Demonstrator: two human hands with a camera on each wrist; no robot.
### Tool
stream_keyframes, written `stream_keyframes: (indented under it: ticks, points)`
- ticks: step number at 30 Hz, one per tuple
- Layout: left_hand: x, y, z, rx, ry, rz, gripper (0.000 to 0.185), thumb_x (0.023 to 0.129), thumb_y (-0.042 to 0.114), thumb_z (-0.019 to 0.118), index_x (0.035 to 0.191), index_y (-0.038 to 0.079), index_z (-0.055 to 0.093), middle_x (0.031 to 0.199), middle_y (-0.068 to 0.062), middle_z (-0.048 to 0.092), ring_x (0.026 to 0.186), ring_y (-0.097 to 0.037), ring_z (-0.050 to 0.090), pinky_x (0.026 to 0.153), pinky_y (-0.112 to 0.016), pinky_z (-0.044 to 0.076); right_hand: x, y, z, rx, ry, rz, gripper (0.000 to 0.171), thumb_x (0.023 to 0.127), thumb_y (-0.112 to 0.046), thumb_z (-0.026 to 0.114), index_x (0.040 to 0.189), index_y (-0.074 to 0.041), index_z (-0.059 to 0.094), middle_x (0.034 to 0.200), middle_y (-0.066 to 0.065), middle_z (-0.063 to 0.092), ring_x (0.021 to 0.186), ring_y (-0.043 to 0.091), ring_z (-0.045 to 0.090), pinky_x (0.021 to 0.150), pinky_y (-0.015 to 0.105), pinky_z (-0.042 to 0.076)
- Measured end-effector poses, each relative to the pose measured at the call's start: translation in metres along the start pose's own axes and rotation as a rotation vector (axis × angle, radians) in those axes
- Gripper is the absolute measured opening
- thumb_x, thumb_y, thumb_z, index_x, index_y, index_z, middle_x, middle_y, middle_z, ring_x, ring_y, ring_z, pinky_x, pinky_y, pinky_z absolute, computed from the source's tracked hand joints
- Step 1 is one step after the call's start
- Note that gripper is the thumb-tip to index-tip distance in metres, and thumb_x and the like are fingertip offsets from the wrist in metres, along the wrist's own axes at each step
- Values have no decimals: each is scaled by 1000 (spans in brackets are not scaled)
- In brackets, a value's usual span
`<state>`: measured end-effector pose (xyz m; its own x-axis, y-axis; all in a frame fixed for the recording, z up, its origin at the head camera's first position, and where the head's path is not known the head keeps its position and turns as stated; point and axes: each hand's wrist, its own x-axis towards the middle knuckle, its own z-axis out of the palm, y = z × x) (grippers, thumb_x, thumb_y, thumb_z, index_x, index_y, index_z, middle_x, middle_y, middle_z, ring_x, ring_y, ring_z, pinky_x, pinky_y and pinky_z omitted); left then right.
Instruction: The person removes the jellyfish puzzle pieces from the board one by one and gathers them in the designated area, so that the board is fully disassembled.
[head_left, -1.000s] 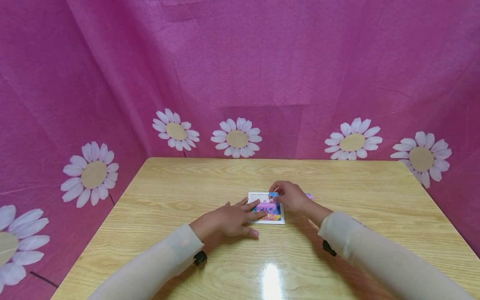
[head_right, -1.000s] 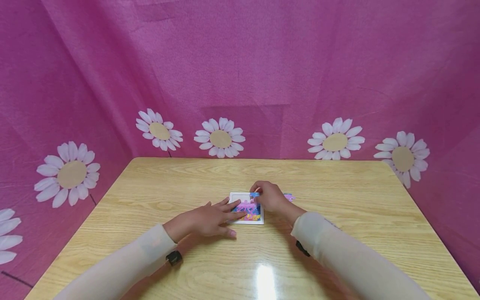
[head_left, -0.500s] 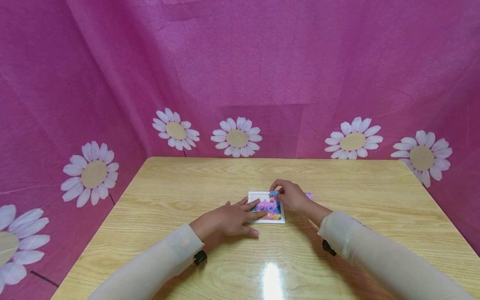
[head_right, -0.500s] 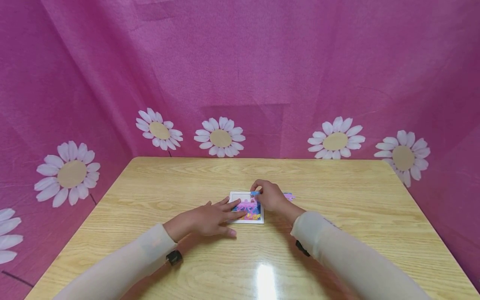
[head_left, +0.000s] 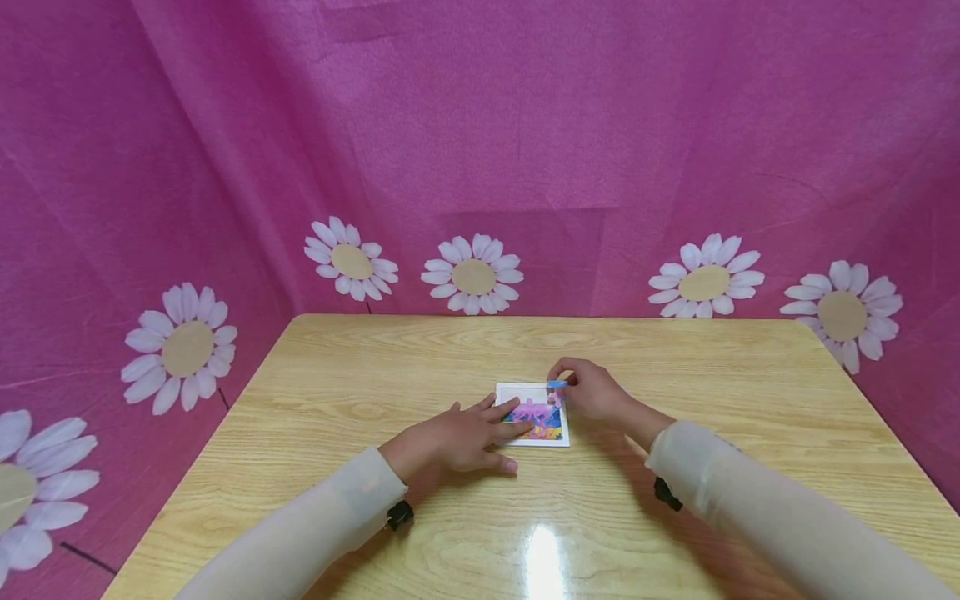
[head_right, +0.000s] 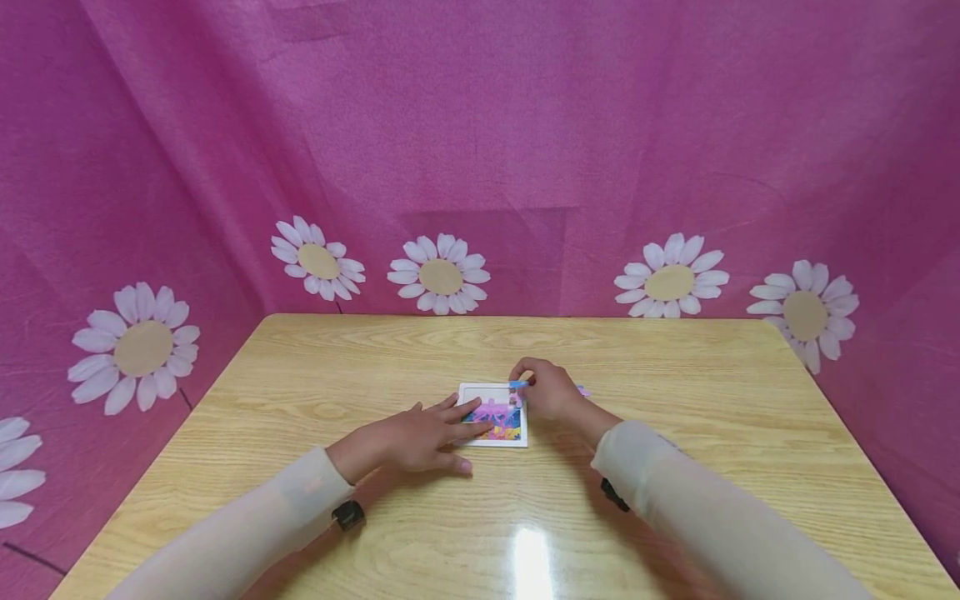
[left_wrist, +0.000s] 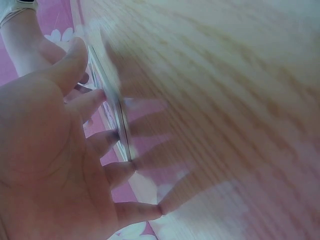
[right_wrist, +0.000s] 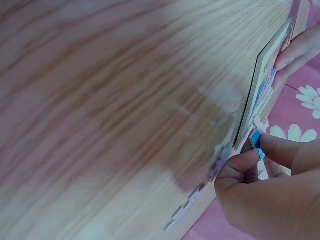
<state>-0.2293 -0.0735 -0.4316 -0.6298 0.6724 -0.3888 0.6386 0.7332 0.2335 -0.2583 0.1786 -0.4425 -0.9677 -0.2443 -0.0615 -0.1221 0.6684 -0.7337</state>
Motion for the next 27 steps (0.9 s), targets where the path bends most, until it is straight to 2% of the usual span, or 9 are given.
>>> stream_keyframes:
  ticks: [8,14,18,27]
  points:
    - [1,0,0,-5,1,1,71,98,67,52,161,49,25,174,11,6,160,-30,5,119,-70,18,-3,9,-11,15,-5,3,13,99,2,61,109,-5,66,95,14,67,80,21,59,67,30,48]
    - [1,0,1,-4,1,-4,71,98,67,52,161,49,25,174,11,7,160,-30,6,119,-70,19,-7,15,-21,-1,15,-9,14,98,2,61,108,-4,66,95,15,67,83,23,58,68,31,47]
    - [1,0,1,-5,-1,0,71,98,67,52,161,49,24,174,11,6,160,-30,5,119,-70,18,-10,19,-27,11,24,4,13,98,3,61,108,-3,66,91,14,65,79,21,56,65,30,45]
    - [1,1,0,-14,-2,-12,72,97,67,54,161,50,25,174,12,6,160,-29,3,119,-70,17,-18,31,-41,35,2,35,16,100,2,58,115,0,64,93,15,62,77,21,54,65,31,46]
